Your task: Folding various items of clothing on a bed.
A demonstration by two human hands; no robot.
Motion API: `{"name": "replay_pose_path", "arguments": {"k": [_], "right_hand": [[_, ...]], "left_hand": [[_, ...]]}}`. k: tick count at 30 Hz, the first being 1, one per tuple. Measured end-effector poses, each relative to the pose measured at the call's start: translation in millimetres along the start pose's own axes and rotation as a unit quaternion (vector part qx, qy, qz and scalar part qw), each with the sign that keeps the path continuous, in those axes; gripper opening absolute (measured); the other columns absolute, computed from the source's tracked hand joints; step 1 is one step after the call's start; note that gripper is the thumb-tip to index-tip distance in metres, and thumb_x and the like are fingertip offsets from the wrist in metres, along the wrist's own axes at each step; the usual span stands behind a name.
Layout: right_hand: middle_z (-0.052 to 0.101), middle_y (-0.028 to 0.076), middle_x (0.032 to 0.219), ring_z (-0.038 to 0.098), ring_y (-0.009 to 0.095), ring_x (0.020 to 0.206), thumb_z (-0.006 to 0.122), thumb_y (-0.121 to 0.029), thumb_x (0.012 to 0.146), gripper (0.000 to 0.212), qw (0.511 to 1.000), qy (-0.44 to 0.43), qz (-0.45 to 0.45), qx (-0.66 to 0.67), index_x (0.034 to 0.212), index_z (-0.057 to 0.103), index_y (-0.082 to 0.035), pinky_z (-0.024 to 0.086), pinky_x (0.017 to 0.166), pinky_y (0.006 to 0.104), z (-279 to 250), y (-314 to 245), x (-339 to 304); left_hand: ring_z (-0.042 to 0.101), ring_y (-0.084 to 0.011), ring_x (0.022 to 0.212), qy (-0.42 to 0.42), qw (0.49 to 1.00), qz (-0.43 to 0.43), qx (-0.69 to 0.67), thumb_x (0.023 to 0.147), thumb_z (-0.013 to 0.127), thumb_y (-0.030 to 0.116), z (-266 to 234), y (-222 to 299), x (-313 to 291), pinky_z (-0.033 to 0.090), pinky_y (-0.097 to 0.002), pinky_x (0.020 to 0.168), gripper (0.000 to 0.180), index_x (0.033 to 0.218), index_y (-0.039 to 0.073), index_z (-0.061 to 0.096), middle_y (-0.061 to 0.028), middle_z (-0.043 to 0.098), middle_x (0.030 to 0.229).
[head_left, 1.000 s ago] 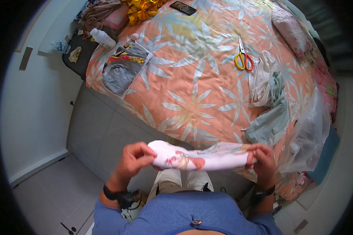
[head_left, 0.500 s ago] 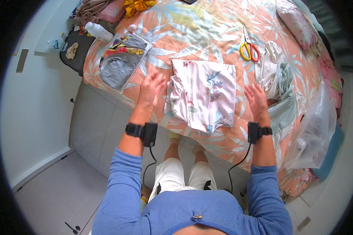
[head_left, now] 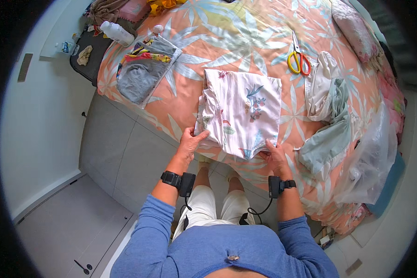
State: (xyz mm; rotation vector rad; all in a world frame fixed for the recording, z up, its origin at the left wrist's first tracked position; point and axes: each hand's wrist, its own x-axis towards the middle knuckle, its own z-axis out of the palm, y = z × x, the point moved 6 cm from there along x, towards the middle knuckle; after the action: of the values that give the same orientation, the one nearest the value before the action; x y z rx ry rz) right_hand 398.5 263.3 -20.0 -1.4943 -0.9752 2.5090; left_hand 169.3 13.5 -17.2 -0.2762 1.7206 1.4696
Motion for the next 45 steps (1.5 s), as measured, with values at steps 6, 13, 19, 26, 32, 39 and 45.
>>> {"name": "replay_pose_path", "arguments": {"k": [6,13,19,26,32,39,45], "right_hand": [[0.066,0.004,0.092,0.066,0.016,0.079,0.061,-0.016,0.094,0.019,0.999,0.018,-0.02,-0.02,0.109,0.056,-0.006,0.059,0.068,0.0311,-3,0,-1],[0.066,0.005,0.088,0.064,0.015,0.07,0.06,-0.015,0.093,0.018,0.995,0.043,-0.028,-0.085,0.107,0.056,-0.004,0.055,0.057,0.026,-8,2,0],[0.065,0.005,0.081,0.063,0.014,0.063,0.061,-0.015,0.093,0.016,0.992,0.073,-0.015,-0.107,0.103,0.057,-0.004,0.054,0.054,0.0253,-12,5,3],[0.065,0.005,0.079,0.064,0.014,0.06,0.064,-0.016,0.091,0.018,0.993,0.064,0.001,-0.103,0.103,0.056,-0.004,0.054,0.05,0.0244,-12,1,8],[0.066,0.005,0.079,0.065,0.013,0.06,0.066,-0.017,0.09,0.021,0.993,0.063,0.018,-0.094,0.104,0.055,-0.004,0.055,0.05,0.0232,-12,1,8],[0.066,0.004,0.08,0.065,0.013,0.06,0.066,-0.018,0.091,0.021,0.994,0.053,0.021,-0.095,0.104,0.055,-0.005,0.055,0.049,0.023,-15,2,11],[0.066,0.004,0.079,0.065,0.013,0.061,0.067,-0.019,0.09,0.022,0.994,0.048,0.016,-0.099,0.104,0.055,-0.005,0.055,0.049,0.023,-16,2,13]], "left_hand": [[0.06,-0.0174,0.089,-0.001,0.998,-0.022,-0.066,0.076,0.083,0.028,14,5,6,0.049,-0.0303,0.079,0.058,0.114,-0.004,0.052,-0.0097,0.062,0.101],[0.059,-0.0131,0.069,0.187,0.966,0.142,0.107,0.087,0.07,0.02,-6,20,-4,0.05,-0.0302,0.065,0.02,0.088,0.002,0.061,-0.003,0.064,0.079],[0.06,-0.0162,0.067,0.163,0.952,0.215,0.142,0.084,0.071,0.02,15,52,15,0.05,-0.0311,0.066,0.025,0.089,-0.002,0.061,-0.0087,0.064,0.074],[0.059,-0.0125,0.084,-0.029,0.996,0.054,-0.063,0.086,0.07,0.015,36,37,26,0.048,-0.027,0.077,0.025,0.104,0.0,0.061,-0.0059,0.065,0.095],[0.063,-0.0149,0.086,-0.118,0.91,-0.047,-0.395,0.089,0.067,0.017,53,46,9,0.051,-0.0319,0.082,0.015,0.097,0.005,0.062,-0.0041,0.067,0.095],[0.061,-0.0136,0.074,-0.11,0.876,-0.048,-0.466,0.089,0.067,0.019,51,46,23,0.052,-0.0295,0.071,0.021,0.103,0.006,0.059,-0.0025,0.066,0.089],[0.046,-0.0084,0.048,-0.145,0.936,-0.025,-0.318,0.088,0.068,0.014,65,51,36,0.043,-0.0277,0.046,0.017,0.101,0.008,0.058,0.002,0.054,0.066]]}}
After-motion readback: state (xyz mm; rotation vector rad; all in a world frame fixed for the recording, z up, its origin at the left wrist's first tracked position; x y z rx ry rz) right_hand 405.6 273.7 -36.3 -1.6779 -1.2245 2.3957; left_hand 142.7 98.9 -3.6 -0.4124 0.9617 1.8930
